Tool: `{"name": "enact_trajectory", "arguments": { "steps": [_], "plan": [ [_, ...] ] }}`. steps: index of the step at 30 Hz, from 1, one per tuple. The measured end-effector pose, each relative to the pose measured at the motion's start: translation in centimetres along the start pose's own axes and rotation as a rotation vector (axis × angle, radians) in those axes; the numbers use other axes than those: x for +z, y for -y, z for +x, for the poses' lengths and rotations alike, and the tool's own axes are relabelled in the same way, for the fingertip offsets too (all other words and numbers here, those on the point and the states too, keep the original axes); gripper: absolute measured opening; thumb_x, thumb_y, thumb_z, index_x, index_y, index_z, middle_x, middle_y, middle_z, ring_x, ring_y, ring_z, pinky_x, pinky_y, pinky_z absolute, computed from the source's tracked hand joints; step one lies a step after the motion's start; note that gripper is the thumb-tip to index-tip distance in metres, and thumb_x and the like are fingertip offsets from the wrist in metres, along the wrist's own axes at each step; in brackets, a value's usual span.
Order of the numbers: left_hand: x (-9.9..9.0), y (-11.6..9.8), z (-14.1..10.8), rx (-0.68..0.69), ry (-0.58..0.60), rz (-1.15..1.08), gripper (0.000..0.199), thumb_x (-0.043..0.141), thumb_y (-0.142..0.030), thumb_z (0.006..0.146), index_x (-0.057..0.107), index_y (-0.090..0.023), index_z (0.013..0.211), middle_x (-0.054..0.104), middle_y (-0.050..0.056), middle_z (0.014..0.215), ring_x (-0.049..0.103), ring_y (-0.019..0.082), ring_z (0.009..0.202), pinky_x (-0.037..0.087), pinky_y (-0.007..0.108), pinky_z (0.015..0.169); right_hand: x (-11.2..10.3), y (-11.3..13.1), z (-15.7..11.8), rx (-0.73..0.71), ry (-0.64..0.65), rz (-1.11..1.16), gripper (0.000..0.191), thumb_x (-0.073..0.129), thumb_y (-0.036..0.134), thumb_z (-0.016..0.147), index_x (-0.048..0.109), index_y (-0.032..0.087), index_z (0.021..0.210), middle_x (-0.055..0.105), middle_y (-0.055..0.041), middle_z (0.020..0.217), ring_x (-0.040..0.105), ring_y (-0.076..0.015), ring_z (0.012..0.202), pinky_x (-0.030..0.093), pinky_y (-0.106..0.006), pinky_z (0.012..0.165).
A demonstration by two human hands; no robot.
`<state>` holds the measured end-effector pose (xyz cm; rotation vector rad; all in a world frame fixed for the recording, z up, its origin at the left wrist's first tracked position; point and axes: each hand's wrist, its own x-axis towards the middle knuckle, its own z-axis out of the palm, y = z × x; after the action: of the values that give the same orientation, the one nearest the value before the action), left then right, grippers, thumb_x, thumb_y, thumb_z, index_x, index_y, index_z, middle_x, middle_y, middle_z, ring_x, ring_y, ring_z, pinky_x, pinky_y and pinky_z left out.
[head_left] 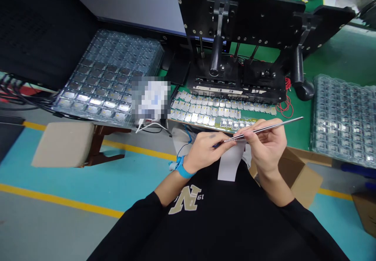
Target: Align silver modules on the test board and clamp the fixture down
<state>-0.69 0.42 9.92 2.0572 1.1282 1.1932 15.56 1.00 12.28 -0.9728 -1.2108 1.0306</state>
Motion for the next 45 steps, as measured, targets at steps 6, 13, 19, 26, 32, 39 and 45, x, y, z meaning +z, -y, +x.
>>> {"name": "enact_trajectory", "arguments": {
  "steps": [6, 13, 19, 26, 32, 39, 45],
  "plan": [
    [0.1, 0.1, 0.0, 0.015, -0.011, -0.015, 0.024, 0.061, -0.035, 0.097, 0.069, -0.019, 0.081, 0.072, -0.003, 0.067, 0.063, 0.007, 0.055, 0.046, 0.018, 0.053, 0.0, 0.0, 0.0, -0.012, 0.016, 0.020, 0.020, 0.073, 0.021, 0.086, 0.054, 0.028, 0.088, 0.064, 0.0040, 0.073, 0.071, -0.0156, 0.068, 0.061, -0.032, 0.058],
    [0.2, 0.4, -0.2, -0.007, -0.015, -0.005, 0.022, 0.062, -0.033, 0.097, 0.070, -0.019, 0.082, 0.073, -0.003, 0.068, 0.064, 0.007, 0.055, 0.048, 0.019, 0.053, 0.2, -0.1, 0.0, 0.028, 0.021, 0.000, 0.022, 0.073, 0.024, 0.086, 0.052, 0.028, 0.087, 0.063, 0.0043, 0.073, 0.070, -0.0160, 0.067, 0.061, -0.033, 0.060],
    [0.4, 1.3, -1.0, -0.034, -0.032, 0.023, 0.016, 0.064, -0.030, 0.096, 0.071, -0.019, 0.087, 0.075, -0.001, 0.076, 0.069, 0.009, 0.066, 0.054, 0.021, 0.064, -0.6, -1.4, 1.2, 0.025, -0.061, -0.047, 0.027, 0.075, 0.033, 0.085, 0.049, 0.027, 0.086, 0.059, 0.0041, 0.071, 0.070, -0.0162, 0.066, 0.060, -0.034, 0.059],
    [1.8, 7.0, -2.1, 0.188, 0.138, 0.193, 0.011, 0.063, -0.030, 0.096, 0.069, -0.020, 0.098, 0.073, 0.006, 0.116, 0.066, 0.021, 0.116, 0.054, 0.040, 0.098, -1.6, -8.4, 4.2, 0.165, -0.150, -0.157, 0.039, 0.078, 0.046, 0.078, 0.046, 0.026, 0.087, 0.060, 0.0044, 0.069, 0.066, -0.0149, 0.058, 0.057, -0.032, 0.056],
    [2.6, 9.4, -2.4, 0.238, 0.244, 0.369, 0.015, 0.059, -0.031, 0.098, 0.069, -0.019, 0.095, 0.068, 0.010, 0.131, 0.059, 0.025, 0.131, 0.047, 0.046, 0.106, -1.7, -11.8, 4.5, 0.231, -0.076, -0.214, 0.040, 0.077, 0.048, 0.078, 0.045, 0.025, 0.085, 0.063, 0.0046, 0.068, 0.066, -0.0130, 0.055, 0.056, -0.029, 0.054],
    [3.0, 9.2, -2.7, 0.182, 0.237, 0.358, 0.017, 0.056, -0.029, 0.100, 0.068, -0.019, 0.093, 0.068, 0.010, 0.131, 0.061, 0.023, 0.128, 0.043, 0.045, 0.108, -2.0, -12.1, 4.4, 0.244, -0.059, -0.235, 0.038, 0.076, 0.046, 0.078, 0.046, 0.025, 0.085, 0.064, 0.0038, 0.067, 0.066, -0.0134, 0.054, 0.056, -0.030, 0.054],
    [3.1, 9.1, -2.7, 0.161, 0.239, 0.341, 0.018, 0.055, -0.029, 0.100, 0.068, -0.019, 0.094, 0.068, 0.009, 0.132, 0.061, 0.023, 0.129, 0.042, 0.044, 0.108, -1.8, -11.9, 4.3, 0.242, -0.035, -0.235, 0.036, 0.076, 0.045, 0.078, 0.047, 0.025, 0.084, 0.064, 0.0033, 0.068, 0.065, -0.0137, 0.055, 0.057, -0.031, 0.055]
  ]
}}
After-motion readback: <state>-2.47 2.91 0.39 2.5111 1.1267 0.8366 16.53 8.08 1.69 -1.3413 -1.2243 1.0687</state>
